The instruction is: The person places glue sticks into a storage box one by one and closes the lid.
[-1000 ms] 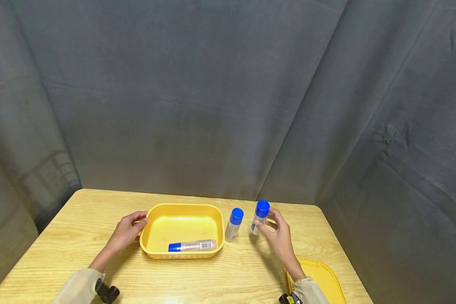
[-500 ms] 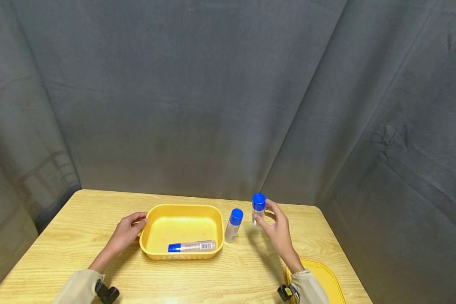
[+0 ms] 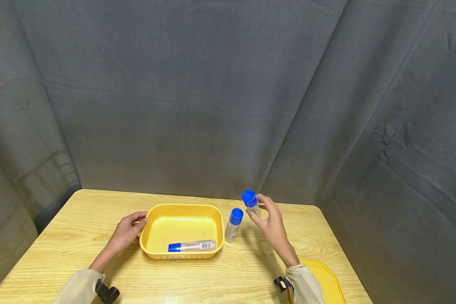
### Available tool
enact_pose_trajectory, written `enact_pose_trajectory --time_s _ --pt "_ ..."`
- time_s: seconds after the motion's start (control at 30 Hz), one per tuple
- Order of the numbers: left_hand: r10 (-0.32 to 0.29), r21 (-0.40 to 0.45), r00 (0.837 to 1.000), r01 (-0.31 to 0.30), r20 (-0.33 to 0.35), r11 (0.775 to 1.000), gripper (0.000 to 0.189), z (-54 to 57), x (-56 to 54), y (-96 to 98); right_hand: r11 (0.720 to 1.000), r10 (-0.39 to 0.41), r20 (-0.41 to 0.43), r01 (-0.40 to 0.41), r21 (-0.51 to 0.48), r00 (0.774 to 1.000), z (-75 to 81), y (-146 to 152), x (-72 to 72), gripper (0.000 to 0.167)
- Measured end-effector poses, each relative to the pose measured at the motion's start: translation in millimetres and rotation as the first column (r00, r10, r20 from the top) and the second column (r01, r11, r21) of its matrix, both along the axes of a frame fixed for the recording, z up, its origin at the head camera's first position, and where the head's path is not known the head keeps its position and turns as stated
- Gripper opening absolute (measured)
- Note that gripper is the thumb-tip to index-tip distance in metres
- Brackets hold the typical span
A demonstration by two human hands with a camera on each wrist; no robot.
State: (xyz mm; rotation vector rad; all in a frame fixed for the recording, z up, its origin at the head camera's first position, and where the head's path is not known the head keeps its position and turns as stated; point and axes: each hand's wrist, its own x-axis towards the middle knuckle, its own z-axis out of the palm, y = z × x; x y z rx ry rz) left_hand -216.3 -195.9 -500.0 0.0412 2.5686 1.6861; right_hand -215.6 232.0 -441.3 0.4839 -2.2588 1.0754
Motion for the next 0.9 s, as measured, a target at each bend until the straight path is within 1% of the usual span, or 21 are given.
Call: enact_pose_trajectory --time_s 0.13,0.27,0.63,0.77,0.9 --pt "-0.001 -0.002 1.0 0.001 0.003 1.0 0.046 -1.0 -1.1 -0.1 1.0 0.005 -0.004 -0.005 0.022 1.0 4.1 -3 -0.9 0.044" --pt "-0.002 -0.003 1.0 0.002 0.001 1.0 0.046 -1.6 -1.6 -0.3 0.999 0.016 -0.037 -0.015 0.052 0.999 8.9 -6 -1.0 0.045" --pt "0.003 -0.006 1.0 -0.003 -0.006 1.0 0.046 -3.3 0.9 -0.9 0.989 0.035 -0.07 -0.024 0.144 0.997 23.9 -16 -1.5 0.047" --pt "0.006 -0.02 1.0 -0.006 -0.015 1.0 0.046 -3.0 0.4 -0.3 0.985 0.048 -0.077 -0.035 0.168 0.996 28.2 -22 -1.7 0.047" --pt "0.009 -0.032 1.0 -0.01 -0.017 0.999 0.046 -2.2 0.4 0.4 0.978 0.075 -0.102 -0.053 0.201 0.992 30.2 -27 -1.8 0.048"
